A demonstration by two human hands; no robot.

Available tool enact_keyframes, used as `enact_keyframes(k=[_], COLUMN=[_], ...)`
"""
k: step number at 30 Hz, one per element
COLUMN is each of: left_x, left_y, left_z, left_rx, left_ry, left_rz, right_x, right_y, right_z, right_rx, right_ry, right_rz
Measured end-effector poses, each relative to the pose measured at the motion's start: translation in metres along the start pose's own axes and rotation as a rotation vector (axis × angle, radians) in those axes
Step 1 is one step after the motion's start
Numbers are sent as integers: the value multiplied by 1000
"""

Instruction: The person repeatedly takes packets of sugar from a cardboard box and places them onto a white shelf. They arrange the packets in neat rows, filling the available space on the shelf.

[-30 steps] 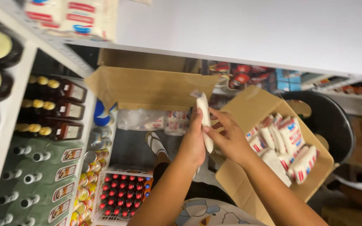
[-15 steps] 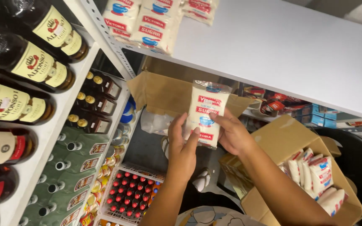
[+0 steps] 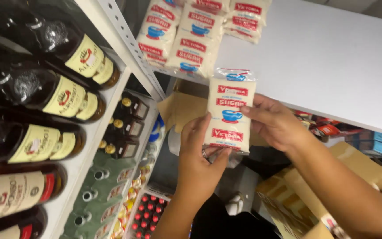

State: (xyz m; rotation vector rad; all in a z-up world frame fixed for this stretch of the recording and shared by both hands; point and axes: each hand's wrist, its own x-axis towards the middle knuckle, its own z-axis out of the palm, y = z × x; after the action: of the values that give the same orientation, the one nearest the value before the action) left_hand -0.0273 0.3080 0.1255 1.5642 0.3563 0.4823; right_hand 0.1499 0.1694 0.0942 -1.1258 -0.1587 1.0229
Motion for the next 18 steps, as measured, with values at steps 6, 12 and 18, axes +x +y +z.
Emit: enact_keyframes(k=[6,12,18], left_x=[66,130,189], left_y=[14,13,5], left_z=[-22,-35,-34], left_rx=[223,567,422], left_ry=[-107,-91,-115], left_rz=[156,446,384], right_x=[34,81,125], right_y=[-46,-88,-130], right_z=[13,3,5], right_rx=[-70,-229,-419], right_ry=[6,45,96], right_rz=[-147,-217,-329])
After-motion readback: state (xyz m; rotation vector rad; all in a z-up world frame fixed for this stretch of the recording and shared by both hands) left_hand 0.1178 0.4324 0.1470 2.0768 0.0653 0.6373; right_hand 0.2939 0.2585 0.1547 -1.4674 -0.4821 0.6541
